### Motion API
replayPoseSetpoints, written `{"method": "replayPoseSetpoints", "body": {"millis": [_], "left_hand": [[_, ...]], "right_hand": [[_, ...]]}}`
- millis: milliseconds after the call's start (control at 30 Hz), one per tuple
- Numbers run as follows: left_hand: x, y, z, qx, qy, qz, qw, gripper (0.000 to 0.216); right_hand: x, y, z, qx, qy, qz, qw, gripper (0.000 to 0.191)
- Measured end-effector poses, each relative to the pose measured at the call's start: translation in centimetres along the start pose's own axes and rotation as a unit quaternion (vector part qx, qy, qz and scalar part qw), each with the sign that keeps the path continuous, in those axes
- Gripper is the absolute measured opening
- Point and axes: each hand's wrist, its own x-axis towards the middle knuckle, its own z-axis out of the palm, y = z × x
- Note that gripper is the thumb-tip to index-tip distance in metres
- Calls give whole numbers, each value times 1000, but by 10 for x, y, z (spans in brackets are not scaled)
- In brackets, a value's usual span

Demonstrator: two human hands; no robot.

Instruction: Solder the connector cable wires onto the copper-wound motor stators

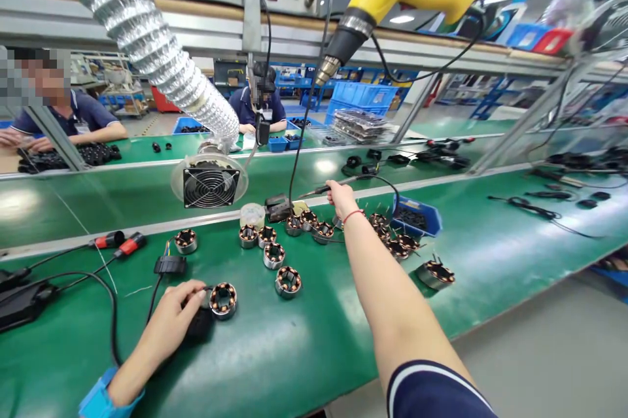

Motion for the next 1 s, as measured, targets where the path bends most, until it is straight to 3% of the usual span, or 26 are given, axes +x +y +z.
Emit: {"method": "replayPoseSetpoints", "body": {"millis": [233,400,433,500,567,667,767,900,1000], "left_hand": [[0,5,0,4,-3,21,1000,32],[2,-1,-7,101,92,61,989,30],[4,-3,-10,138,119,66,981,31],[12,-6,-19,214,166,57,961,34],[24,-8,-29,267,205,31,941,32],[49,-6,-42,273,209,18,939,36],[66,-1,-47,251,139,29,957,43],[56,-5,-57,239,116,34,964,52],[22,-28,-90,261,163,-2,951,50]], "right_hand": [[-24,0,30,66,-77,82,991,25],[-95,-1,41,147,-138,60,978,9],[-115,1,42,162,-154,39,974,9],[-155,9,43,186,-188,-16,964,29],[-191,24,46,164,-259,-117,945,40],[-229,56,56,94,-349,-217,907,39],[-245,92,68,-5,-372,-343,863,33],[-248,122,77,-119,-428,-486,753,28],[-241,129,80,-148,-424,-502,739,26]]}}
